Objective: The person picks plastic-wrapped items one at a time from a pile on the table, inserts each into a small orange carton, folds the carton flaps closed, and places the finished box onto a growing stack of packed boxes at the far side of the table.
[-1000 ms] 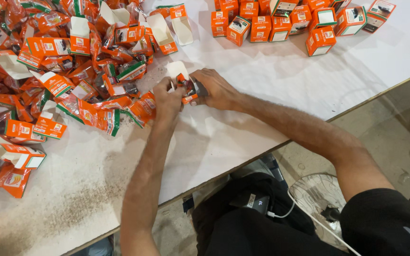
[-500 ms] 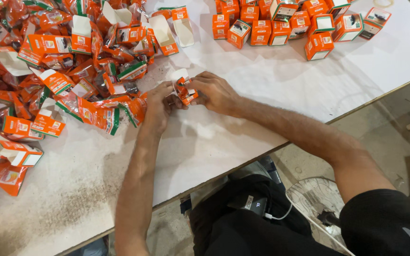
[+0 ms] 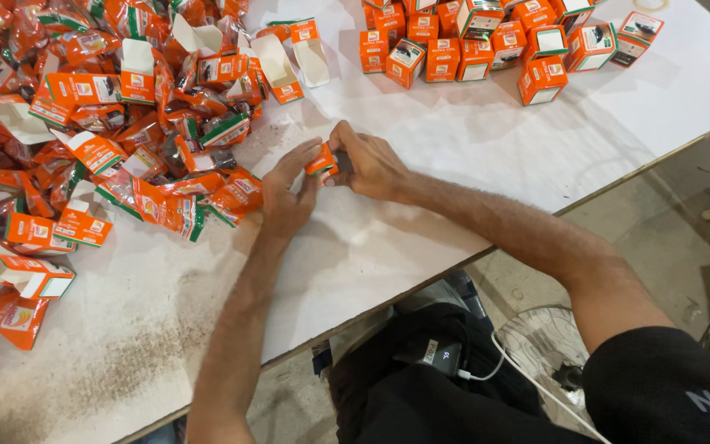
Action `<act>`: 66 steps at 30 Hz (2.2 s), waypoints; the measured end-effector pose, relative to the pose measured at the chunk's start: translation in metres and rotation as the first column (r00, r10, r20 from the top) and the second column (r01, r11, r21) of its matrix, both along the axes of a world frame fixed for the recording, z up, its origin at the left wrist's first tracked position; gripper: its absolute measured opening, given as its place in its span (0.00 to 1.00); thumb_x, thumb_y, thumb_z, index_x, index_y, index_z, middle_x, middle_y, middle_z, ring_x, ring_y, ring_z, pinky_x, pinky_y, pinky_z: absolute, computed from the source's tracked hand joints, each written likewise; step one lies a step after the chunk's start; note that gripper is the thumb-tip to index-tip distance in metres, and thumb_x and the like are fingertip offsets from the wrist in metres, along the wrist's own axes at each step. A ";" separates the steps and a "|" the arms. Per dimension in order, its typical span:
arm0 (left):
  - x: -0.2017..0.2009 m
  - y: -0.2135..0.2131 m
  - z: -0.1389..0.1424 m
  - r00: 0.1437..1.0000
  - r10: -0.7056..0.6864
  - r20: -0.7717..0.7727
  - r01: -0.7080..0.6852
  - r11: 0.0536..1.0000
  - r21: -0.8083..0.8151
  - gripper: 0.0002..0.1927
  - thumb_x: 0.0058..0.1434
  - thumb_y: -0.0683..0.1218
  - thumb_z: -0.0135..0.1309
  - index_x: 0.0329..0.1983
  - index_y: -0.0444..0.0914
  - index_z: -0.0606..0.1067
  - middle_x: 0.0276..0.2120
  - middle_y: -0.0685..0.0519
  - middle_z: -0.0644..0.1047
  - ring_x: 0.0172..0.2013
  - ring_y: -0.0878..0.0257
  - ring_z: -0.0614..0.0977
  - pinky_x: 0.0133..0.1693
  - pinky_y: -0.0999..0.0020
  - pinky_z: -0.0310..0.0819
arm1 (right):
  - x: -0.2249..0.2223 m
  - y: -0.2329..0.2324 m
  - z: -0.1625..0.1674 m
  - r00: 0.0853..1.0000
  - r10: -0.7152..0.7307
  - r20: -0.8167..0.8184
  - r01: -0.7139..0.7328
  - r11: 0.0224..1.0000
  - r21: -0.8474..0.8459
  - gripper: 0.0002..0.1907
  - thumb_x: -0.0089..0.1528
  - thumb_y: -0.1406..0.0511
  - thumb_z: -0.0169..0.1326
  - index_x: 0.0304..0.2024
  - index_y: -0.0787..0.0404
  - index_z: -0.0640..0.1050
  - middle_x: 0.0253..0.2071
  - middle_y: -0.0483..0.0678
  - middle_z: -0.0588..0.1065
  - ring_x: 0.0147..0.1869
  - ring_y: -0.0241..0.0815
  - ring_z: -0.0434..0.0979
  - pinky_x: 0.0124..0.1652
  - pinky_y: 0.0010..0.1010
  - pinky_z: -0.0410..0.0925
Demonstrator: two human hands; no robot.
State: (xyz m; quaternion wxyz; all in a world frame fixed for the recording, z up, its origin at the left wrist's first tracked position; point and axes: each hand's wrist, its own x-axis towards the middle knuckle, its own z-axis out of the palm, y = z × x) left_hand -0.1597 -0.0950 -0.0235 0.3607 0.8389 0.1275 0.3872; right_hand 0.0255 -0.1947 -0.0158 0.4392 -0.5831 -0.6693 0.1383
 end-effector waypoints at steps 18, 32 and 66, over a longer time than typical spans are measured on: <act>-0.012 -0.007 0.009 0.993 0.014 -0.120 0.024 0.950 0.312 0.09 0.67 0.41 0.61 0.47 0.34 0.76 0.65 0.36 0.72 0.69 0.38 0.68 0.67 0.51 0.65 | 0.001 0.001 0.000 0.999 0.040 0.035 -0.042 0.998 0.041 0.32 0.59 0.54 0.69 0.54 0.59 0.65 0.44 0.53 0.78 0.50 0.60 0.78 0.44 0.47 0.70; 0.070 0.074 0.021 0.895 0.413 -0.170 -0.254 0.783 0.567 0.27 0.57 0.32 0.52 0.62 0.30 0.71 0.61 0.36 0.72 0.57 0.39 0.75 0.59 0.47 0.68 | 0.049 0.020 -0.011 0.927 -0.313 0.206 0.250 0.927 0.281 0.53 0.63 0.63 0.69 0.78 0.63 0.48 0.79 0.65 0.46 0.83 0.65 0.44 0.77 0.50 0.48; -0.003 -0.019 0.028 0.933 0.336 -0.126 -0.202 0.782 0.590 0.15 0.63 0.41 0.63 0.52 0.36 0.80 0.55 0.42 0.73 0.70 0.40 0.60 0.69 0.36 0.48 | 0.016 0.012 -0.013 0.993 0.077 -0.091 -0.079 0.997 -0.021 0.33 0.52 0.63 0.73 0.57 0.65 0.74 0.46 0.55 0.77 0.49 0.56 0.79 0.47 0.42 0.71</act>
